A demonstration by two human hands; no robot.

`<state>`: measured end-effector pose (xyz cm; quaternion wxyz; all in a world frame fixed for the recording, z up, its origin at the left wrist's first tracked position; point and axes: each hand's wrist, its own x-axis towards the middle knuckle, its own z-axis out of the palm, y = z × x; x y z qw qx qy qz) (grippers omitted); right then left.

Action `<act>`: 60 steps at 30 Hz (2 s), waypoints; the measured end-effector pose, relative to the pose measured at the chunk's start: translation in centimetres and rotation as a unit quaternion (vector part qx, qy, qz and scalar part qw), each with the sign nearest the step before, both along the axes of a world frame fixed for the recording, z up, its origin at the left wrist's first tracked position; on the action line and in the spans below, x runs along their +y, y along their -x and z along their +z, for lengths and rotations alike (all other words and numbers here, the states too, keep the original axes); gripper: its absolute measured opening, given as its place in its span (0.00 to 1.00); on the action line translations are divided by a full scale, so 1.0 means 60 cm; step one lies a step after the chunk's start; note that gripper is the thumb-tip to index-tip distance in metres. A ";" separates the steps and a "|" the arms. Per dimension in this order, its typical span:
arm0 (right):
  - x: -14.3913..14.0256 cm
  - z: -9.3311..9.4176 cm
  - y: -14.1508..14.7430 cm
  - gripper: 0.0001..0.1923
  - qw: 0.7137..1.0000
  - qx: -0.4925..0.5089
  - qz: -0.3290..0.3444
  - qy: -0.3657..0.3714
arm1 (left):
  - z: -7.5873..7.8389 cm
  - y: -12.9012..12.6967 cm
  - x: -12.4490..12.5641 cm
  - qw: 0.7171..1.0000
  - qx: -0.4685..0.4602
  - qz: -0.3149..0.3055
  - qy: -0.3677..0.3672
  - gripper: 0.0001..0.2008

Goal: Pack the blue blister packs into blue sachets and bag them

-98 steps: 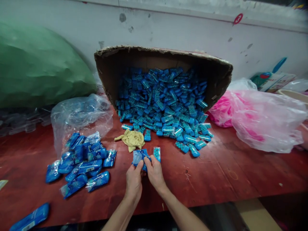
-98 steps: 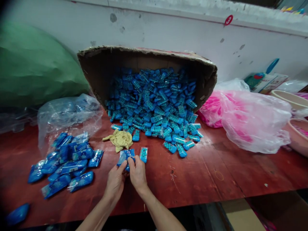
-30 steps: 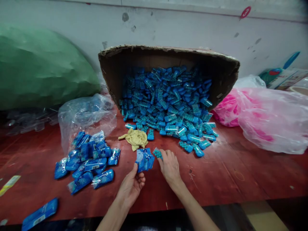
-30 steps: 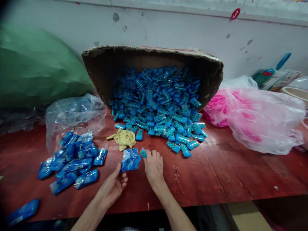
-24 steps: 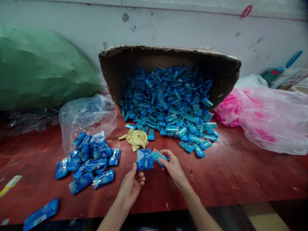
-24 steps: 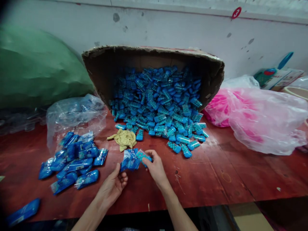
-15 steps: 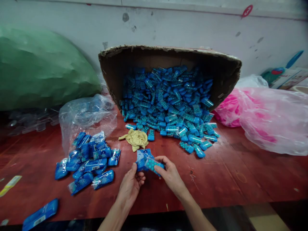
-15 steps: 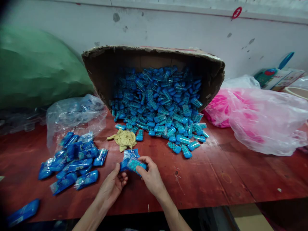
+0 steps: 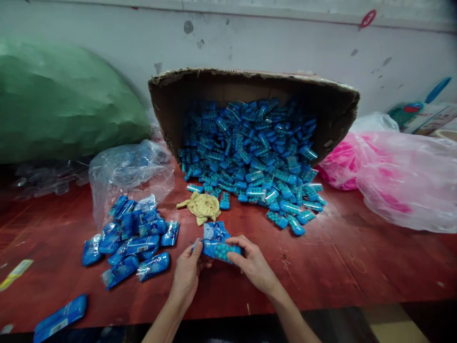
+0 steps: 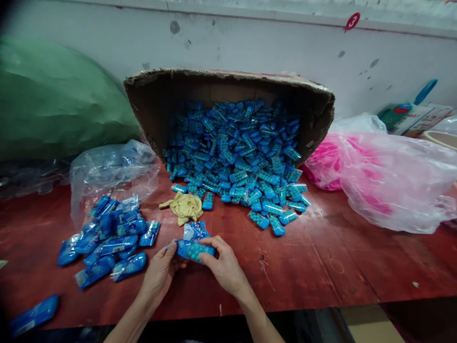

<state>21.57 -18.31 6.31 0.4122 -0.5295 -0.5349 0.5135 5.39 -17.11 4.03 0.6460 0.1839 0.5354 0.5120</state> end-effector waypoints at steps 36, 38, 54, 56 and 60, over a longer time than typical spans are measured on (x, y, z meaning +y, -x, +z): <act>-0.004 -0.038 0.022 0.27 0.952 0.288 0.066 0.084 | 0.010 -0.006 -0.011 0.944 -0.276 -0.170 0.058 0.09; -0.005 -0.042 0.022 0.28 0.950 0.292 0.055 0.096 | 0.011 -0.010 -0.016 0.945 -0.278 -0.162 0.064 0.09; -0.026 -0.073 0.053 0.18 0.990 0.022 -0.094 -0.104 | 0.032 -0.064 -0.037 0.973 -0.196 -0.003 0.118 0.09; -0.026 -0.073 0.057 0.17 0.990 0.031 -0.110 -0.078 | 0.032 -0.067 -0.036 0.972 -0.201 -0.012 0.122 0.08; -0.020 -0.061 0.044 0.19 0.994 0.105 -0.032 -0.024 | 0.032 -0.056 -0.028 0.973 -0.199 -0.027 0.113 0.07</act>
